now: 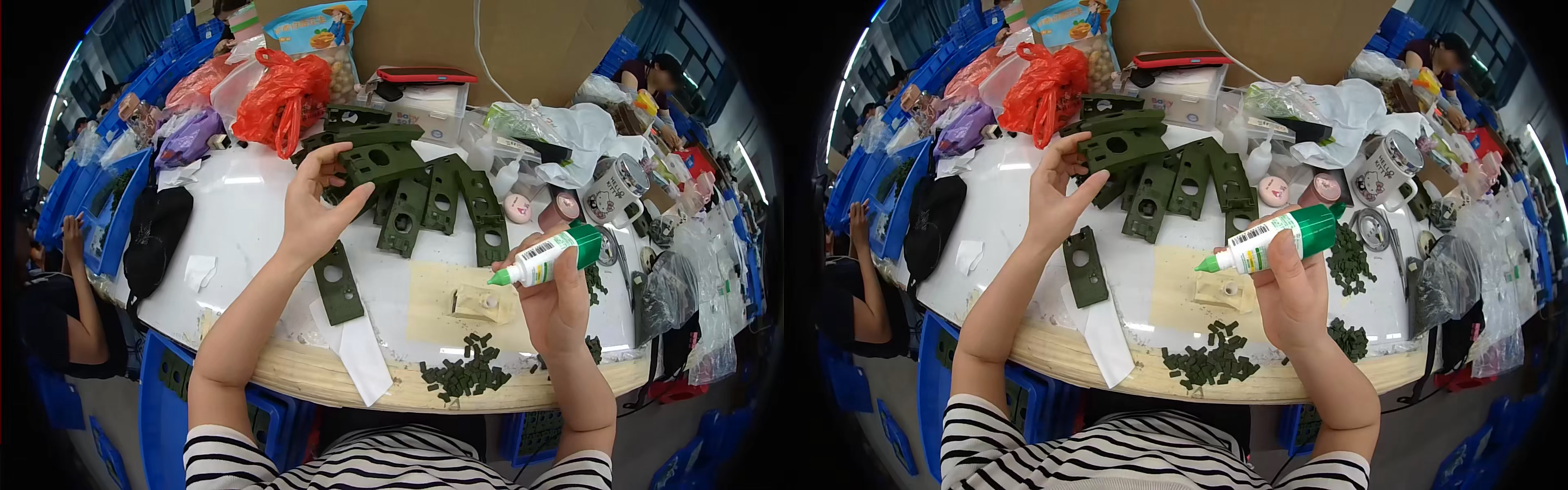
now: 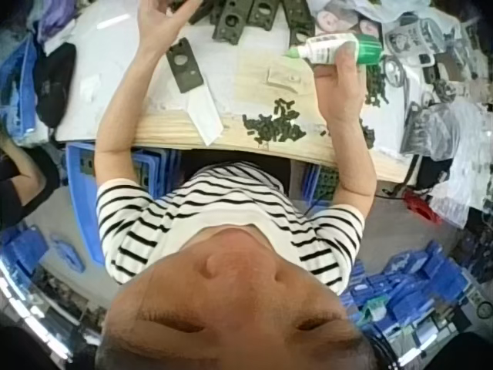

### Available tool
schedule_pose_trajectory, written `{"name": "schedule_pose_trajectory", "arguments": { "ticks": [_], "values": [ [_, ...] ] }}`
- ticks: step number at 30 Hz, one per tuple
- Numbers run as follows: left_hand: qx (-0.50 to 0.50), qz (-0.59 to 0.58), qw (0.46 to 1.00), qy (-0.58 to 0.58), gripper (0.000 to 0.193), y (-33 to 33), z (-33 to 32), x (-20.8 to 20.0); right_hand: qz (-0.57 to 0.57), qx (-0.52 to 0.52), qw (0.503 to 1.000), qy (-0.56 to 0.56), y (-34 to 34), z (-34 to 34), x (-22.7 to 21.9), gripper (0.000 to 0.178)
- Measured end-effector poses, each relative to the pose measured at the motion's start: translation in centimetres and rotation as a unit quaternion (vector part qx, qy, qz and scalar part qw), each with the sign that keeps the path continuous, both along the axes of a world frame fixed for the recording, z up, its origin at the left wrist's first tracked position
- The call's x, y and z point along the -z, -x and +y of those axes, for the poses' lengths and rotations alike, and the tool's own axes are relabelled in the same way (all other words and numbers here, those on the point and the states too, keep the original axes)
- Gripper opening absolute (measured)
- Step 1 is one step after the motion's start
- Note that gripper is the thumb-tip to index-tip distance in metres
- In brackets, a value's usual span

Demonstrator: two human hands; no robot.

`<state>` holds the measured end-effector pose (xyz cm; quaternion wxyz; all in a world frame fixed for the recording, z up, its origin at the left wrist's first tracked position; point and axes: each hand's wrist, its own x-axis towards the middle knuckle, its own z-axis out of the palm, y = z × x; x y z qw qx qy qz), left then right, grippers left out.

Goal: Applying glue to plastic toy tank parts and assembling them at a factory workbench.

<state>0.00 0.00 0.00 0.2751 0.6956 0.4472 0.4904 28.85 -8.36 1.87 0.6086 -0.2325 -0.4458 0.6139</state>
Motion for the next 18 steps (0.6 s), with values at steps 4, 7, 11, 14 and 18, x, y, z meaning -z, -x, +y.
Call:
{"name": "schedule_pose_trajectory", "arguments": {
  "ticks": [4, 7, 11, 14, 18],
  "values": [
    [0.177, -0.214, 0.959, 0.063, 0.057, -1.7, -2.7, -0.9, -0.023, 0.066, 0.998, -0.003, 0.3, 0.1, -0.4, 0.032],
    [0.242, -0.24, 0.932, 0.124, 0.053, -2.7, -4.2, -1.2, -0.024, 0.067, 0.997, 0.003, 0.4, 0.2, -0.7, 0.031],
    [0.228, -0.2, 0.941, 0.154, 0.052, -2.8, -3.7, -0.5, -0.023, 0.063, 0.998, 0.02, 0.2, 0.4, -0.1, 0.036],
    [0.261, -0.238, 0.919, 0.174, 0.053, -2.8, -3.9, -0.9, -0.033, 0.104, 0.994, 0.026, 0.5, 0.6, 0.1, 0.033],
    [0.331, -0.271, 0.883, 0.193, 0.054, -3.1, -5.8, -1.6, -0.015, 0.076, 0.997, 0.026, 0.7, 0.5, -0.5, 0.034]
  ]
}}
